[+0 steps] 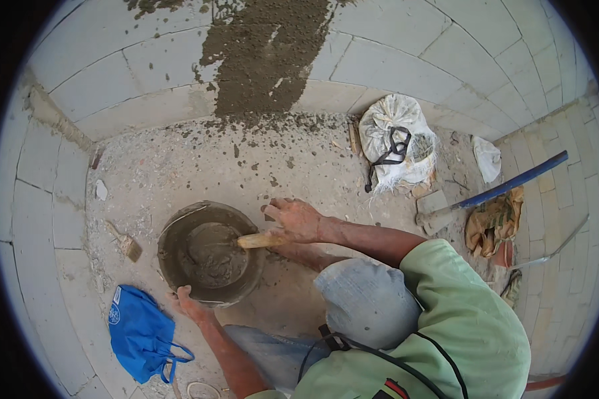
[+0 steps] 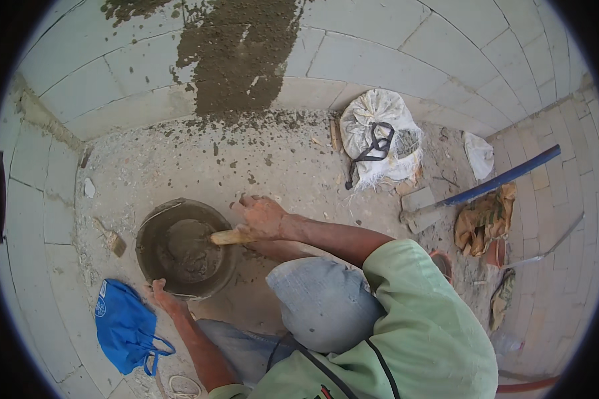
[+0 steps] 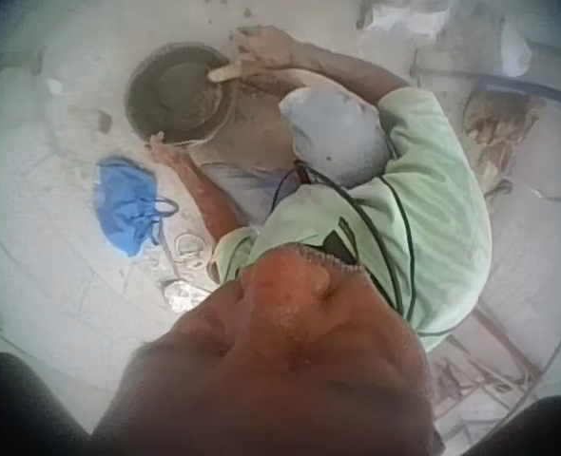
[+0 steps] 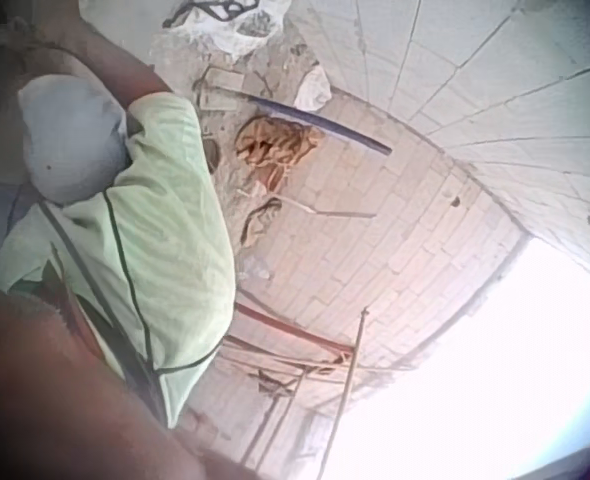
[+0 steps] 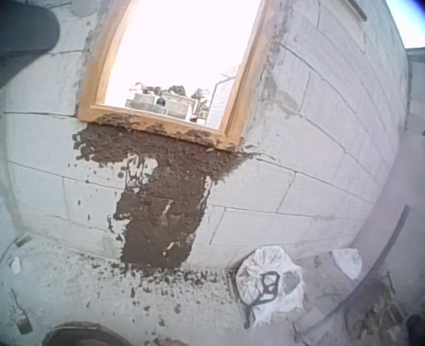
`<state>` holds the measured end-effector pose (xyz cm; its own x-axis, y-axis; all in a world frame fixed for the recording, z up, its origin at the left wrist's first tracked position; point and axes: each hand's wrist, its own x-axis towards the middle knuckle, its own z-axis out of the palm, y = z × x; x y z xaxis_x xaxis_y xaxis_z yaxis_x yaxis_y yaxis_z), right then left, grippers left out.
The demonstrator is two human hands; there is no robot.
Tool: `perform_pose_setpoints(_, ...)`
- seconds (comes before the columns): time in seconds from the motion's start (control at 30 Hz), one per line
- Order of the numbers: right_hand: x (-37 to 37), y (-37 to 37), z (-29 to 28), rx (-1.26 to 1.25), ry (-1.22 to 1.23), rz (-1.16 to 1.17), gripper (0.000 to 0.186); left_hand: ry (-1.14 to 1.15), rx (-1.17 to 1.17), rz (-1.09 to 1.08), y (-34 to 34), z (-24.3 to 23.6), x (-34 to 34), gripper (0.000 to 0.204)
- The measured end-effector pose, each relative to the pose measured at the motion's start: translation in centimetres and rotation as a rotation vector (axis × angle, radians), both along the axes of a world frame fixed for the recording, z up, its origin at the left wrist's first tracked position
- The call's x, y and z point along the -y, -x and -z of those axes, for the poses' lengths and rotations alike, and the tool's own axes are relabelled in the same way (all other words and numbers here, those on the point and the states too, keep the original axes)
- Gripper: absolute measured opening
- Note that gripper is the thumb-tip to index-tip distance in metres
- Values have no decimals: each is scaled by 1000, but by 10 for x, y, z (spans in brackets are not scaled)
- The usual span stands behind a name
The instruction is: The person mixes cement with water in a bucket, positions a wooden board against a window opening to drive nails into it using a hammer, and applies mortar onto the wall beneath the window frame with a trowel.
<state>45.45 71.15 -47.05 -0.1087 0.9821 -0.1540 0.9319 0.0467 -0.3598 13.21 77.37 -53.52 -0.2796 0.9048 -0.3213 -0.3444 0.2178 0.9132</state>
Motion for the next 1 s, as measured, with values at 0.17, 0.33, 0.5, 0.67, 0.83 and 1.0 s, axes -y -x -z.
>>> perform_pose_setpoints(0.17, 160, -123, -33, -166, -27, 774, 45, 81, -69, -13, 26, 17, -7, 28)
perform_pose_setpoints(0.33, 362, -151, -73, -55, 60, 1454, 34, -1, -128, 130, 56, 46, -14, 22)
perform_pose_setpoints(0.5, 477, -123, -72, 196, -80, 1641, 31, -261, -543, 229, 91, 93, -30, 21)
perform_pose_setpoints(0.67, 526, -108, -71, 348, 64, 1928, 26, -218, -596, 227, 109, 110, -32, 24)
perform_pose_setpoints(0.83, 527, -61, -80, 544, 83, 1623, 28, -547, -921, 330, 97, 90, -24, 23)
perform_pose_setpoints(1.0, 511, -72, -97, 858, -54, 1508, 23, 9, -190, 133, 74, 63, -24, 15)
